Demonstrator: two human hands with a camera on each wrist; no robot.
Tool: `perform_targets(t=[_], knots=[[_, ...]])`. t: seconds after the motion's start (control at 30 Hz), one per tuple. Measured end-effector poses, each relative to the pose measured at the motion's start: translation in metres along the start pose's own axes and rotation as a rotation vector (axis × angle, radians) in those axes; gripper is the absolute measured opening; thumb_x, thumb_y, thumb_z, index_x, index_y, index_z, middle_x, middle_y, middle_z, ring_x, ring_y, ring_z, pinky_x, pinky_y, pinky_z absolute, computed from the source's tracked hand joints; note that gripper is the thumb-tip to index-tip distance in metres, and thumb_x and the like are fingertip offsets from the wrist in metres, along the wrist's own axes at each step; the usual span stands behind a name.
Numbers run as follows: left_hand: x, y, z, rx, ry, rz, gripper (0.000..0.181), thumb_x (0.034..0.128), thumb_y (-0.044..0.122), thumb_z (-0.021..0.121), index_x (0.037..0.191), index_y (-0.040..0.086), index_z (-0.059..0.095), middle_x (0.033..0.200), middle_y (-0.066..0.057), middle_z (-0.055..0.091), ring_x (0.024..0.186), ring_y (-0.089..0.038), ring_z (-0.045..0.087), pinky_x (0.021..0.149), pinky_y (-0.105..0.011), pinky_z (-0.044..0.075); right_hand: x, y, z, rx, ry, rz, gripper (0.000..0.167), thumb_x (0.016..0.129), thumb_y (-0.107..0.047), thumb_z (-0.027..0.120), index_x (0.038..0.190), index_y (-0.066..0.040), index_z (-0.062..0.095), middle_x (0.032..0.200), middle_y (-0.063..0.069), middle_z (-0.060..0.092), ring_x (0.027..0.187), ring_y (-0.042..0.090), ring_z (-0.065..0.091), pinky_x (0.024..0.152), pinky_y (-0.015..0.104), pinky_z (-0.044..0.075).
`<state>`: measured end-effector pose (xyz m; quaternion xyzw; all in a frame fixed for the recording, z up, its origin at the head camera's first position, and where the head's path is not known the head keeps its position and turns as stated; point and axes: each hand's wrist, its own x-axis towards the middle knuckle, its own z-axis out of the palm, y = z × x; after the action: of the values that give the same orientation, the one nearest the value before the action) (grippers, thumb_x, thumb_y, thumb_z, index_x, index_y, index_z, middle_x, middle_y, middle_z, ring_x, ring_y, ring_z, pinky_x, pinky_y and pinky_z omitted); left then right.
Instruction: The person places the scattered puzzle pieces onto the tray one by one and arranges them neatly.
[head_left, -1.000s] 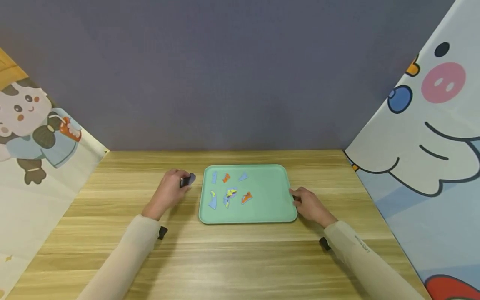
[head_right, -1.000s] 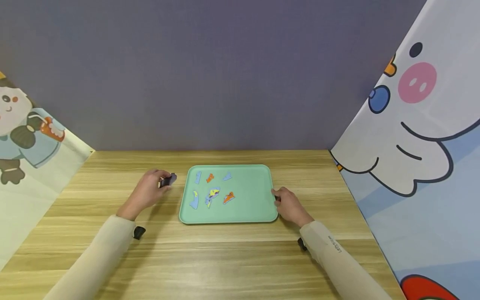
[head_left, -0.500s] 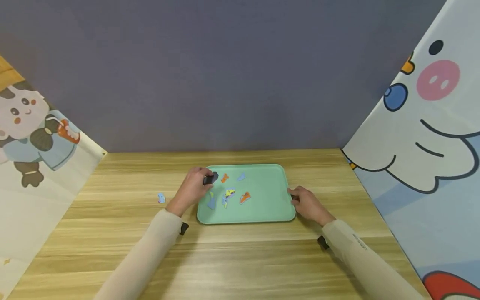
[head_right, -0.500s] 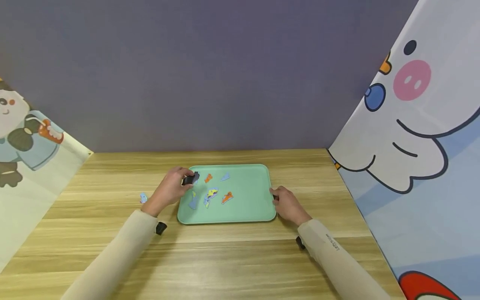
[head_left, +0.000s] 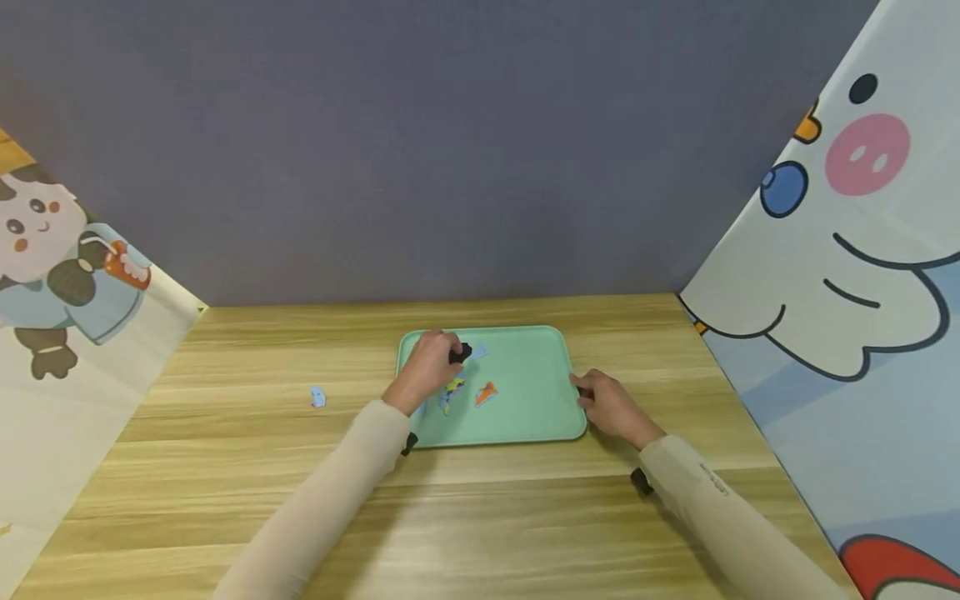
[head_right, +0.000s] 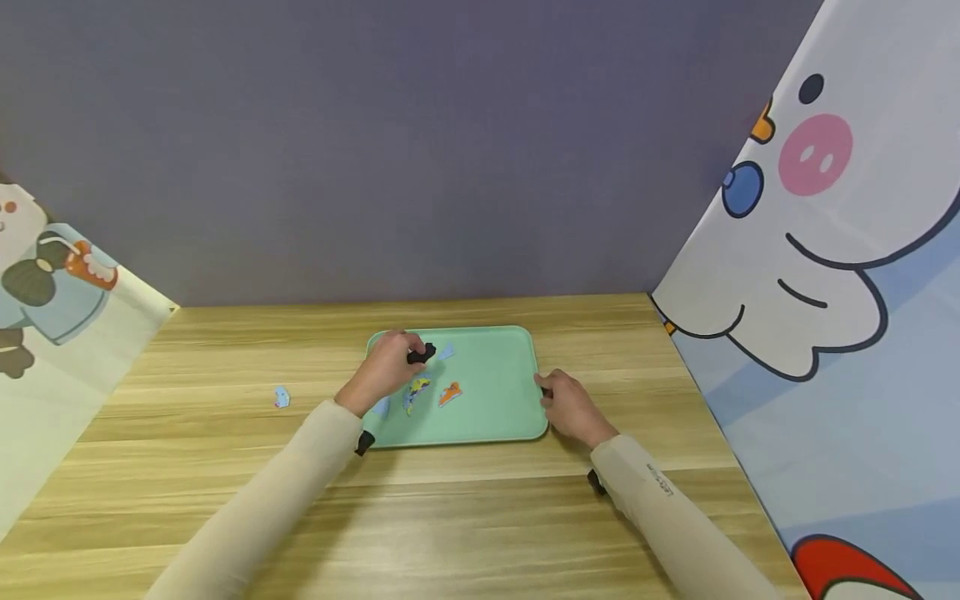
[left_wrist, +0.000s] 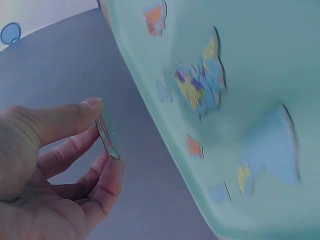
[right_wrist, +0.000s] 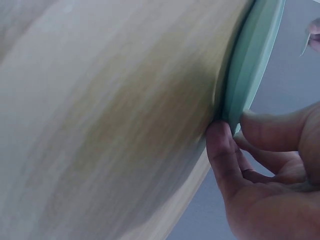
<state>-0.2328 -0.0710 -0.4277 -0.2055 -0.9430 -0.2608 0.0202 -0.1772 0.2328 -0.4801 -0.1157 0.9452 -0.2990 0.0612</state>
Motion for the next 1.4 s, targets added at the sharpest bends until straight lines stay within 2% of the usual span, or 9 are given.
perform_targets(t=[0.43, 0.5, 0.6, 0.73, 0.9, 1.0, 1.1, 1.23, 1.4], knots=[[0.046, 0.031, 0.048, 0.026, -0.22, 0.025, 0.006, 0.0841, 0.008, 0.07, 0.089, 0.005, 0.07, 0.101, -0.006, 0.065, 0.098, -0.021, 0.058, 0.083, -0.033, 0.048, -0.001, -0.003, -0.002, -0.019, -0.01, -0.001, 0.044, 0.09, 0.005, 0.057, 0.132, 0.01, 0.046, 0.09, 0.005, 0.052, 0.077, 0.017, 0.047, 0.068, 0.031, 0.043], [0.05, 0.034, 0.052, 0.033, -0.229, 0.024, 0.002, 0.0844, 0.007, 0.07, 0.083, 0.006, 0.069, 0.097, -0.004, 0.064, 0.094, -0.019, 0.057, 0.081, -0.031, 0.047, -0.001, -0.004, -0.002, -0.017, -0.011, -0.001, 0.043, 0.091, 0.004, 0.056, 0.132, 0.01, 0.046, 0.09, 0.006, 0.052, 0.077, 0.018, 0.048, 0.069, 0.031, 0.044], [0.055, 0.036, 0.057, 0.03, -0.242, 0.023, 0.024, 0.0856, 0.004, 0.067, 0.067, 0.01, 0.052, 0.076, 0.002, 0.049, 0.074, -0.013, 0.043, 0.068, -0.027, 0.039, -0.001, -0.005, -0.002, -0.007, -0.017, 0.01, 0.043, 0.091, 0.004, 0.056, 0.132, 0.01, 0.045, 0.091, 0.006, 0.051, 0.078, 0.018, 0.048, 0.069, 0.031, 0.044], [0.06, 0.039, 0.058, 0.01, -0.251, 0.015, 0.033, 0.0877, 0.001, 0.062, 0.066, 0.011, 0.039, 0.07, 0.0, 0.031, 0.066, -0.014, 0.028, 0.06, -0.028, 0.028, 0.0, -0.005, -0.002, 0.003, -0.022, 0.024, 0.044, 0.091, 0.004, 0.057, 0.133, 0.009, 0.045, 0.091, 0.006, 0.051, 0.079, 0.018, 0.048, 0.071, 0.032, 0.045], [0.065, 0.04, 0.061, 0.006, -0.24, -0.008, 0.007, 0.09, 0.005, 0.061, 0.085, 0.004, 0.065, 0.083, -0.002, 0.058, 0.073, -0.013, 0.051, 0.064, -0.026, 0.043, 0.0, -0.004, -0.002, 0.003, -0.022, 0.044, 0.044, 0.09, 0.004, 0.057, 0.133, 0.008, 0.046, 0.092, 0.006, 0.052, 0.08, 0.018, 0.049, 0.072, 0.032, 0.046], [0.069, 0.04, 0.061, 0.008, -0.236, -0.027, 0.016, 0.0904, 0.005, 0.06, 0.104, 0.001, 0.068, 0.105, -0.008, 0.065, 0.09, -0.02, 0.06, 0.075, -0.03, 0.049, 0.001, -0.004, -0.002, -0.001, -0.028, 0.048, 0.044, 0.091, 0.003, 0.058, 0.133, 0.008, 0.046, 0.093, 0.006, 0.052, 0.081, 0.018, 0.049, 0.072, 0.032, 0.046], [0.073, 0.04, 0.061, 0.018, -0.235, -0.042, 0.024, 0.0897, 0.0, 0.056, 0.111, -0.001, 0.066, 0.113, -0.012, 0.064, 0.099, -0.025, 0.06, 0.079, -0.032, 0.05, 0.001, -0.005, -0.002, -0.002, -0.033, 0.052, 0.044, 0.091, 0.003, 0.057, 0.133, 0.008, 0.046, 0.094, 0.006, 0.052, 0.081, 0.018, 0.049, 0.073, 0.033, 0.046], [0.077, 0.042, 0.061, 0.052, -0.207, -0.046, 0.026, 0.0864, -0.006, 0.056, 0.11, -0.003, 0.065, 0.111, -0.014, 0.064, 0.101, -0.028, 0.06, 0.078, -0.032, 0.05, 0.001, -0.004, -0.002, -0.004, -0.034, 0.062, 0.044, 0.091, 0.003, 0.057, 0.134, 0.007, 0.046, 0.094, 0.005, 0.052, 0.082, 0.018, 0.049, 0.073, 0.032, 0.046], [0.078, 0.041, 0.062, 0.066, -0.21, -0.064, 0.007, 0.082, -0.007, 0.062, 0.085, -0.002, 0.065, 0.085, -0.012, 0.063, 0.08, -0.023, 0.058, 0.067, -0.032, 0.05, 0.0, -0.005, -0.001, -0.013, -0.032, 0.061, 0.044, 0.091, 0.003, 0.057, 0.134, 0.007, 0.046, 0.093, 0.004, 0.052, 0.081, 0.017, 0.049, 0.073, 0.032, 0.046]])
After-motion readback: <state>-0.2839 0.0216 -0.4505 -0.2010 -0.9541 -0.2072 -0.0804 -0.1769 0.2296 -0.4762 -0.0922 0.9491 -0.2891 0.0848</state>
